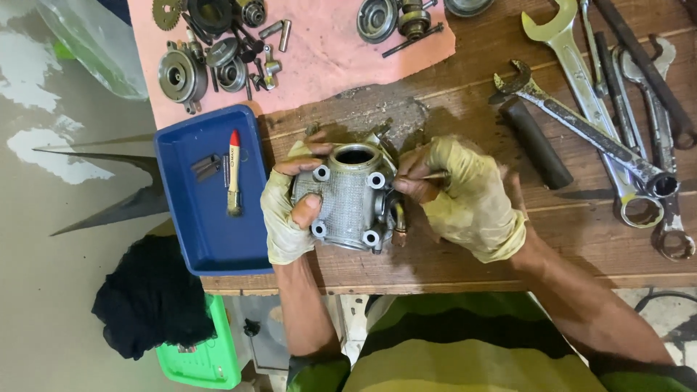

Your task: The person wipes a metallic mechanical part with a cloth, rotating it to clean multiple sides and openings. The person then uses a small brush to clean crevices and edges of the part.

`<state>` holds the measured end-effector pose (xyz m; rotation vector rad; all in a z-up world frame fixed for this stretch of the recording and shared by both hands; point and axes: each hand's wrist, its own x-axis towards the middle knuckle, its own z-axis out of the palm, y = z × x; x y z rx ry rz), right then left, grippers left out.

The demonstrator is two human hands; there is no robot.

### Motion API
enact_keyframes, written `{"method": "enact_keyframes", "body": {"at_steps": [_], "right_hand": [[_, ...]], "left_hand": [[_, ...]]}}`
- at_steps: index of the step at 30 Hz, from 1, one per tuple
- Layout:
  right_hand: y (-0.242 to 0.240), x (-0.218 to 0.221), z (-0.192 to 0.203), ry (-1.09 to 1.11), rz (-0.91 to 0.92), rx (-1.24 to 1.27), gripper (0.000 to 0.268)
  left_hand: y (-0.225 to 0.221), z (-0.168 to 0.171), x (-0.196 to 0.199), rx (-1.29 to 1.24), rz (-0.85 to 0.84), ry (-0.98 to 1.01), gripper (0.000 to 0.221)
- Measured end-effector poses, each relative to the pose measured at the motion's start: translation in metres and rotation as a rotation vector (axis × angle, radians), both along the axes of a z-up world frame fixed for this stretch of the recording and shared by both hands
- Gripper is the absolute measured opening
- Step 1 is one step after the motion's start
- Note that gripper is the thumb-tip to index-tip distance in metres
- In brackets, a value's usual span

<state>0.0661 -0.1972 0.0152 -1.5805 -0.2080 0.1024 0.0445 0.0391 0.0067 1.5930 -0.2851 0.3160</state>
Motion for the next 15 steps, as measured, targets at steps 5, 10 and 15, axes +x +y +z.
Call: {"method": "enact_keyframes", "body": {"at_steps": [5,10,15], "right_hand": [[0.004,0.000,0.001,-0.134,-0.051,0.057,0.018],[0.007,-0.007,-0.008,-0.202,-0.008,0.054,0.011],[0.006,-0.010,-0.019,-0.255,0.017,0.012,0.010]], "left_hand": [[0.005,-0.001,0.002,0.036,-0.037,-0.024,0.046],[0.000,0.000,0.003,0.021,-0.025,-0.027,0.045],[-0.005,0.004,0.003,0.027,-0.010,-0.020,0.045]]}}
